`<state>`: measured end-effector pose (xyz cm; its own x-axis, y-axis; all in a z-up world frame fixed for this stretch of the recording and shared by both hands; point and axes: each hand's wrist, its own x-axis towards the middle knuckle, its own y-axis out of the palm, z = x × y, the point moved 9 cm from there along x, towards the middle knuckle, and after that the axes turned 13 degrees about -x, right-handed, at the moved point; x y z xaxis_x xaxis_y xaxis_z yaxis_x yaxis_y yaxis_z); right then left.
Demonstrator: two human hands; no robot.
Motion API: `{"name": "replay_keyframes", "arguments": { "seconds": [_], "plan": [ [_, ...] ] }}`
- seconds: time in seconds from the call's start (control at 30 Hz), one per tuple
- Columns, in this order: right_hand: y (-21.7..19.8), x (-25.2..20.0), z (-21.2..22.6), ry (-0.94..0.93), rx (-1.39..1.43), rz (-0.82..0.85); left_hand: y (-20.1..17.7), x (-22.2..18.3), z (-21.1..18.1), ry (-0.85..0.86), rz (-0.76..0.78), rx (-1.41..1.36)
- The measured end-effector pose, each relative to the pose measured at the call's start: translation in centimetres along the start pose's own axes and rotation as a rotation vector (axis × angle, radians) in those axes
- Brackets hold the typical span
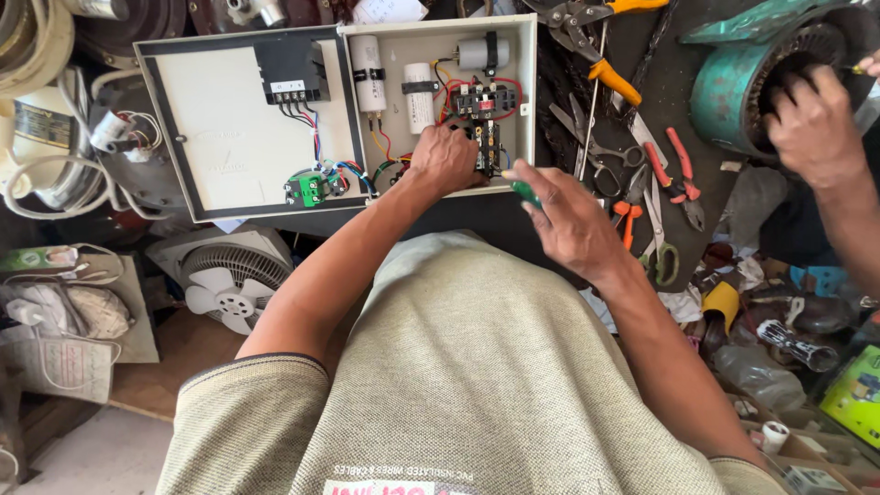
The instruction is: The person uses a screwdriver to tighten screws on components inside an open electrical control box. They repeatedly adjust and secure wiring connections within the box while another person works on a motor nearby.
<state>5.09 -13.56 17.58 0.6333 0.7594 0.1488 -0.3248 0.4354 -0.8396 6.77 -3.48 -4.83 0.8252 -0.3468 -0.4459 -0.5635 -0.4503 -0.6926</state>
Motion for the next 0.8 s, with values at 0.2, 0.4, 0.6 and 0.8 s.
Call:
{"name": "replay_keyframes", "arguments": {
  "seconds": [0.2,0.4,0.6,0.8],
  "plan": [
    [-1.1,0.4,-0.4,0.051,-0.193,-0.113,-0.6,0.0,0.3,0.021,-0.042,-0.004],
    [-0.7,-0.3,-1.1,0.102,-0.220,-0.086,0.0,-0.1,0.3,-0.016,0.030,-0.013],
    [-0.1,-0.8,-1.0,0.077,0.012,-0.081,-0.6,-0.1,0.1,-0.020,0.025,-0.010],
    [-0.3,-1.0,-1.3,0.086,-0.228,-0.157,-0.6,-0.1,-0.3,-0.009,0.039,-0.001]
  ]
}}
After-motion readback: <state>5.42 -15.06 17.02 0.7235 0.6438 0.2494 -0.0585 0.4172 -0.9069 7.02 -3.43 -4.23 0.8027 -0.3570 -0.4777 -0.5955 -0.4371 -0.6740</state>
